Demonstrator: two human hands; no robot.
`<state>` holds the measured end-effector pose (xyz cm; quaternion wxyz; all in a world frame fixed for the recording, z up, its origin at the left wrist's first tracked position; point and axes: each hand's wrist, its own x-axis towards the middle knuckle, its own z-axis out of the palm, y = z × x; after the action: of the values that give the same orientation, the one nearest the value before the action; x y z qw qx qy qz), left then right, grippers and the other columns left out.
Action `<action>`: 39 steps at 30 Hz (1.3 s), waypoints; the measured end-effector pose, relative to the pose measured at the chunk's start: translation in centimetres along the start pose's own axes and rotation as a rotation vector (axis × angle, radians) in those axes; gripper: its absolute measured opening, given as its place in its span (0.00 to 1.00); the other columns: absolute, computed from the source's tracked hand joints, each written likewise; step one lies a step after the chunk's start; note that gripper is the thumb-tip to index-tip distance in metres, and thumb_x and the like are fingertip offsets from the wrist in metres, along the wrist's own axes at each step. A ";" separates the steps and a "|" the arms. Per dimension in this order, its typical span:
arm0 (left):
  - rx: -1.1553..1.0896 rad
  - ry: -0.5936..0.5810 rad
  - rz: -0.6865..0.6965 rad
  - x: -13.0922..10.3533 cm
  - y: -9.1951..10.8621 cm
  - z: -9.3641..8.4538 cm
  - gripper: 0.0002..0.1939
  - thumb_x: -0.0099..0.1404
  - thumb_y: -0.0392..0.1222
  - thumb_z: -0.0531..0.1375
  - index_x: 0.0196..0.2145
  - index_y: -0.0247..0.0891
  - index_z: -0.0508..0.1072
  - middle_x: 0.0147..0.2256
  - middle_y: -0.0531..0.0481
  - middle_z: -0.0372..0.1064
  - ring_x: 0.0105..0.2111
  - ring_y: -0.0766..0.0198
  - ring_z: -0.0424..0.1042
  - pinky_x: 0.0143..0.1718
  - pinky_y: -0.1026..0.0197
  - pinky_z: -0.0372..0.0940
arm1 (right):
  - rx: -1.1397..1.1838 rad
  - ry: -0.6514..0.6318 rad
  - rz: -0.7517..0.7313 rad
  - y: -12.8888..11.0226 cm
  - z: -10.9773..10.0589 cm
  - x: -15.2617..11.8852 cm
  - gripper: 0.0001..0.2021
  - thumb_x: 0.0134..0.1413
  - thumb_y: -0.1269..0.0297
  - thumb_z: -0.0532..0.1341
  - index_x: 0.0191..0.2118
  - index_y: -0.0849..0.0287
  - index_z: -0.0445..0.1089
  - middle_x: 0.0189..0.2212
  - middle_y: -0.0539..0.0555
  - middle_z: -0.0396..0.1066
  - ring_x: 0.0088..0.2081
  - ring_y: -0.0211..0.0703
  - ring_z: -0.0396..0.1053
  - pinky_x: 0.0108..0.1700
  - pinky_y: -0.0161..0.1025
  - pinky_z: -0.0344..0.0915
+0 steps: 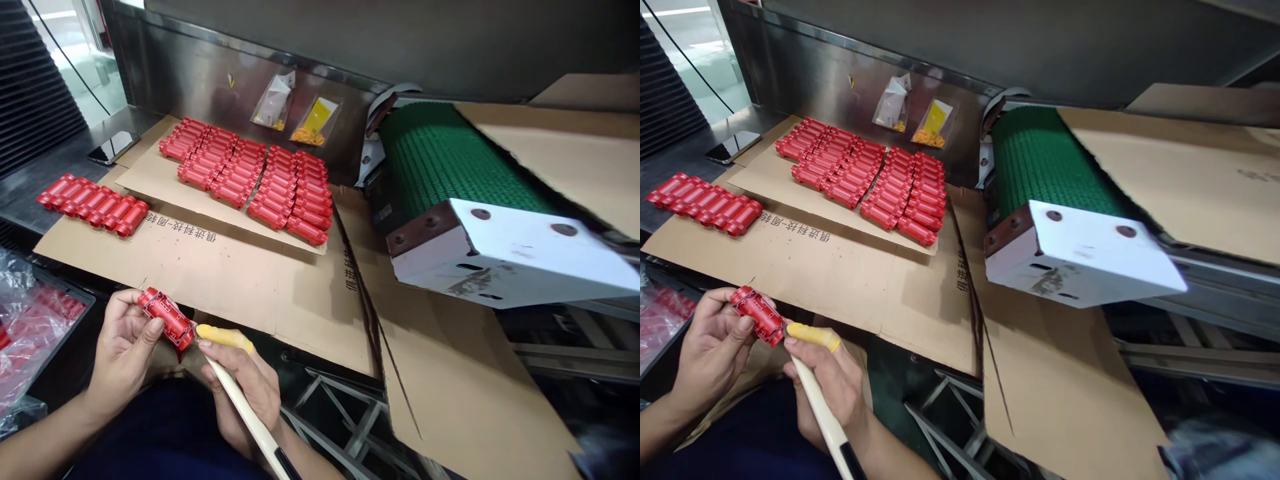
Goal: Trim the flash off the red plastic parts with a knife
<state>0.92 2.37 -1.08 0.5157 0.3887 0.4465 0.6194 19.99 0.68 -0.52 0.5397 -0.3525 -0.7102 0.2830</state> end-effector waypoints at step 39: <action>0.049 -0.042 -0.104 0.5 -0.2 -0.4 0.12 0.70 0.41 0.70 0.46 0.43 0.71 0.38 0.51 0.79 0.32 0.65 0.79 0.36 0.63 0.77 | 0.348 -0.027 0.245 1.5 -1.5 0.4 0.07 0.70 0.63 0.67 0.50 0.55 0.79 0.44 0.59 0.84 0.44 0.47 0.83 0.47 0.44 0.81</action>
<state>0.51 2.83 -1.38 0.5468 0.3902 0.4702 0.5724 21.67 1.94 -1.09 0.5445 -0.3336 -0.6097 0.4696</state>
